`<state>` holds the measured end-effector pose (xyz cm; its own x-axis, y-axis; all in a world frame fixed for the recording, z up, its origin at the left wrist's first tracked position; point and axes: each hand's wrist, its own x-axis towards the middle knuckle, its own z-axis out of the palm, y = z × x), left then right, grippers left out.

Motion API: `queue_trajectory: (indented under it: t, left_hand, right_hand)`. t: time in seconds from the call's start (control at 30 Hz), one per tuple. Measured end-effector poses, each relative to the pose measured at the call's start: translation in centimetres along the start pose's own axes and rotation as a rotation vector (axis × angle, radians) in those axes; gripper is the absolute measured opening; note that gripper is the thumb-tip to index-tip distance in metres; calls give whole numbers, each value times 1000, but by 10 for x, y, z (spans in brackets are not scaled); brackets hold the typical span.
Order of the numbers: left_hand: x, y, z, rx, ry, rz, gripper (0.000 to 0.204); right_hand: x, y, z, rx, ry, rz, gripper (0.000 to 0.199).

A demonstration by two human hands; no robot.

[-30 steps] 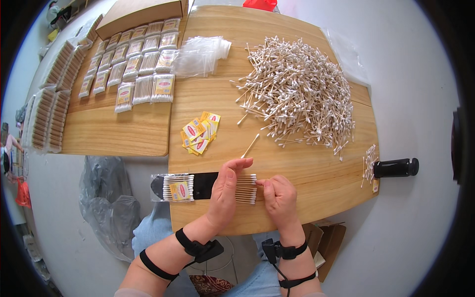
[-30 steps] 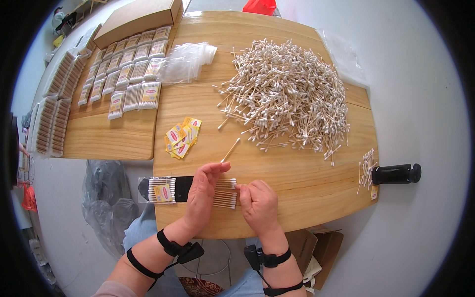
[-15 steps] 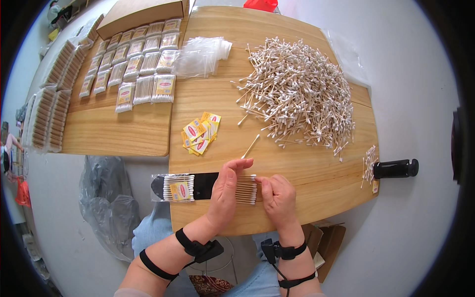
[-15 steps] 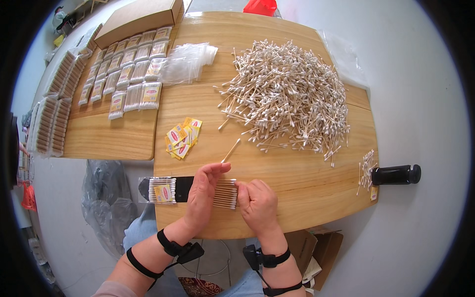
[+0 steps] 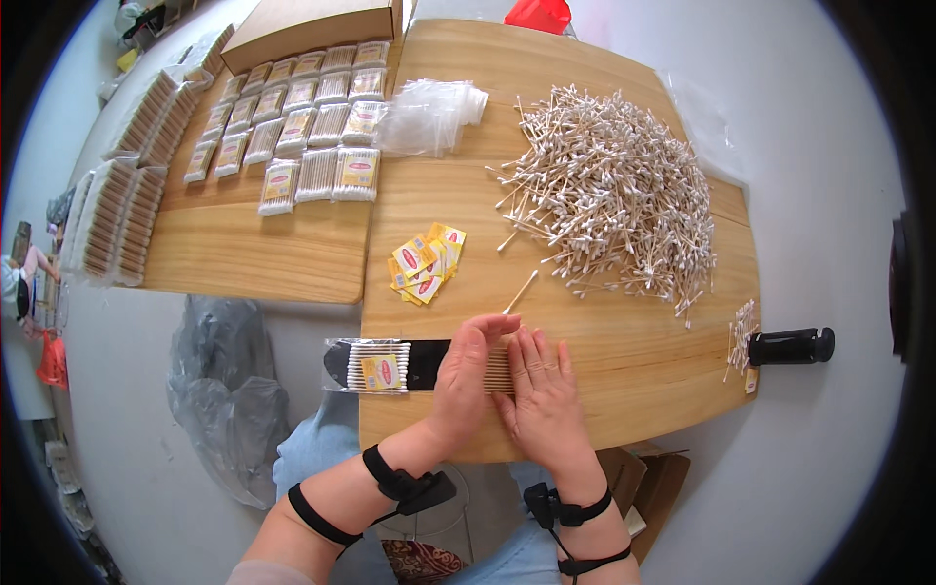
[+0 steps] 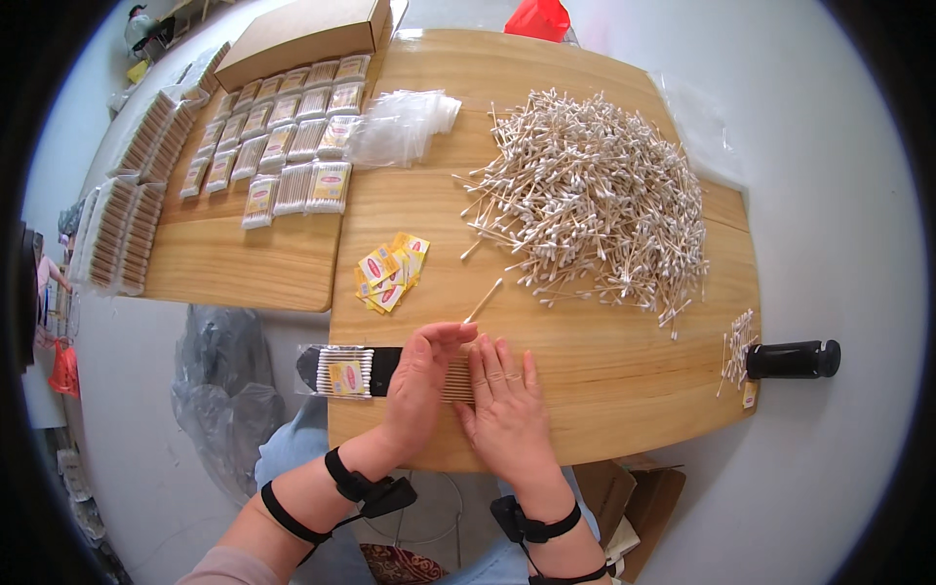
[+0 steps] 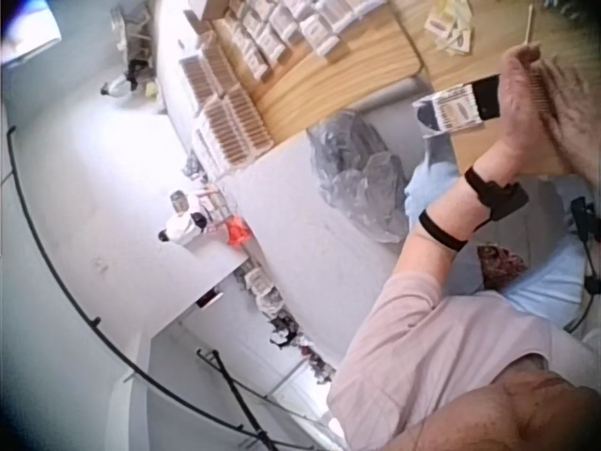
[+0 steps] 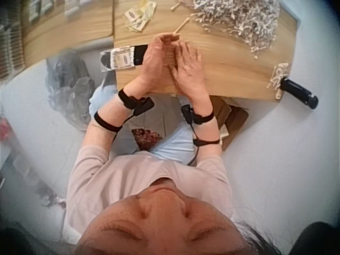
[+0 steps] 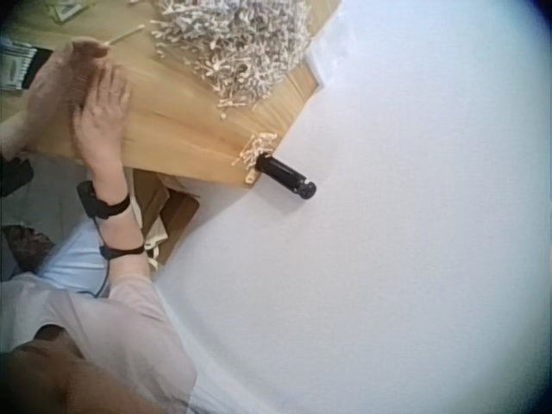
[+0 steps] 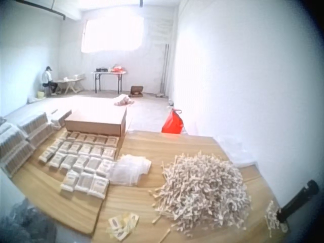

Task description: Counting and packaging cotton swabs into plastic bags with labels.

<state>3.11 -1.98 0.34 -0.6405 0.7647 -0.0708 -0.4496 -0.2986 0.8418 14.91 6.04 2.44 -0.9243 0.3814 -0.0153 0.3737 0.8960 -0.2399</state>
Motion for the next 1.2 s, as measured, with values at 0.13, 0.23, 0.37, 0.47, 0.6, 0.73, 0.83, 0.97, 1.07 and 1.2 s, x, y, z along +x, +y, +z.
queue_trajectory:
  t: [0.13, 0.23, 0.37, 0.47, 0.6, 0.73, 0.83, 0.97, 1.07, 1.2]
  left_hand:
    - [-2, 38, -25, 108, 22, 73, 43]
    - [-2, 76, -61, 537, 154, 87, 32]
    - [0, 92, -107, 1204, 166, 303, 20]
    - [-4, 88, -123, 1474, 138, 362, 20]
    - [-8, 74, -134, 1601, 125, 328, 22]
    - [-10, 63, -138, 1544, 112, 184, 24]
    - [-11, 66, -137, 1525, 106, 189, 24]
    - [-8, 75, -133, 1406, 127, 195, 26]
    - [-8, 79, -133, 1371, 162, 155, 30]
    - [-7, 78, -133, 1375, 187, 125, 34]
  right_hand:
    - [-1, -6, 2, 17, -8, 13, 72]
    - [0, -11, 5, 4, -10, 23, 70]
    - [6, -20, 5, 7, -19, 0, 69]
    - [13, -26, 7, 3, -28, -15, 69]
    - [21, -33, 12, -11, -12, -43, 69]
    - [25, -39, 12, -10, -16, -61, 70]
    - [27, -43, 11, -11, -41, -61, 70]
    - [29, -47, 13, -7, -44, -63, 71]
    - [30, -50, 14, -5, -48, -68, 71]
    - [31, -51, 14, 11, -54, -56, 70]
